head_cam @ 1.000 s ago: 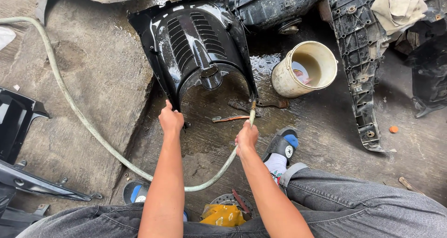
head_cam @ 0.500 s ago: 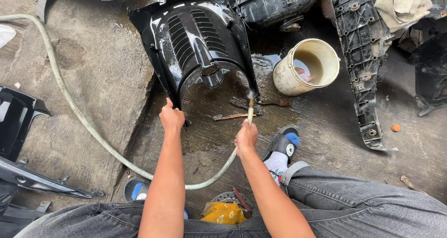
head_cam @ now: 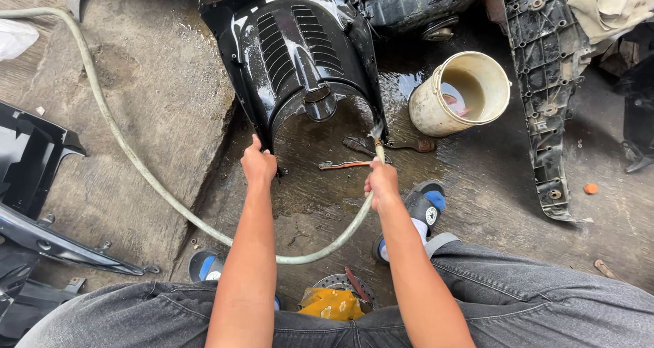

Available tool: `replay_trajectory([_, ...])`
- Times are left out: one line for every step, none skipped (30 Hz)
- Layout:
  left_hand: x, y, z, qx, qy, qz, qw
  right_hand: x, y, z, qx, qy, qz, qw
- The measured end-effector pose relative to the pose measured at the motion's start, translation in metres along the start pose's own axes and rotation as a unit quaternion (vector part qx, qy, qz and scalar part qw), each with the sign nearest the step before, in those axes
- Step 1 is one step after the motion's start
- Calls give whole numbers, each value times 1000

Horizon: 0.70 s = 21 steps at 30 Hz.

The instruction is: The person scrubs a black motorcycle part with a brush and water from a bucket, then rinses it with a hose. They repeat the process on a larger black plastic cover, scrubbing the surface and rinsing it thoroughly before setting it down.

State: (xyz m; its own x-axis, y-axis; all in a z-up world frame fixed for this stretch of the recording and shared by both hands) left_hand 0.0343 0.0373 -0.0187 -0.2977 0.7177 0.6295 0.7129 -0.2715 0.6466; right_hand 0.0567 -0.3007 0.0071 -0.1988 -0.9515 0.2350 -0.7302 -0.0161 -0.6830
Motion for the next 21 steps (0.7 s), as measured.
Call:
replay_trajectory([2,2,-2,-1,-1,-1,1000,-1,3,-3,1,1,0,1000])
replay_trajectory([3,3,-4,5,0,2,1000,-3,5,-7,9,-21,-49,999])
replay_trajectory([5,4,-6,10,1,5,1000,-7,8,-11,16,-43,-98,994])
replay_trajectory([4,5,-6,10,0,5,1000,-13,18,-9,17,-42,-98,994])
replay_trajectory([3,5,-5,13,-4,6,1000,-26,26,-8,36,-81,-163,983])
replay_trajectory([4,2,-6,19,-5,7,1000,-40,37,-8,55,-124,-230,964])
replay_trajectory([6,6,-8,21,-4,7,1000,-43,32,-16,55,-126,-232,963])
replay_trajectory([8,8,-10,23,-13,6,1000,-52,28,-26,71,-157,-303,937])
replay_trajectory([10,10,-11,25,-22,5,999,-61,24,-37,88,-187,-372,905])
replay_trajectory([5,5,-6,31,-14,5,999,-64,14,-47,89,-195,-374,902])
replay_trajectory([0,0,1,22,-12,25,999,-69,6,-58,100,-217,-415,878])
replay_trajectory([-2,-6,7,16,-7,45,999,-77,-3,-71,112,-241,-456,849])
replay_trajectory([1,-5,4,24,3,46,999,-82,-7,-75,114,-252,-458,845])
replay_trajectory([2,-1,1,20,6,38,999,-86,-12,-79,125,-260,-485,826])
replay_trajectory([2,3,-2,17,9,31,999,-90,-18,-82,136,-268,-511,806])
replay_trajectory([2,-1,1,22,13,31,999,-94,-20,-85,137,-273,-512,803])
replay_trajectory([-1,-4,3,16,9,24,1000,-98,-23,-88,145,-283,-524,791])
replay_trajectory([-5,-5,6,8,2,17,1000,-101,-26,-90,152,-290,-535,779])
replay_trajectory([-4,-5,5,11,4,17,1000,-104,-27,-90,153,-293,-536,777])
replay_trajectory([-4,-4,4,6,4,0,1000,-106,-27,-90,155,-294,-545,770])
replay_trajectory([-5,-2,2,1,3,-17,1000,-108,-28,-90,157,-295,-554,763])
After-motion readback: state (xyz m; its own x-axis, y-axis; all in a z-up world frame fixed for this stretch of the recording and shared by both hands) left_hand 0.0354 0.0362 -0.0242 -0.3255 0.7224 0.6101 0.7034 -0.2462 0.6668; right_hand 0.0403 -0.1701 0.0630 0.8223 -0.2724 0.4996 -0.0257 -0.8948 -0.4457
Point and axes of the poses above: each hand's wrist, its own z-axis towards the middle knuckle, its own x-axis out of the back of the hand, y = z × x, the point moved 6 cm from there along z, towards the middle knuckle
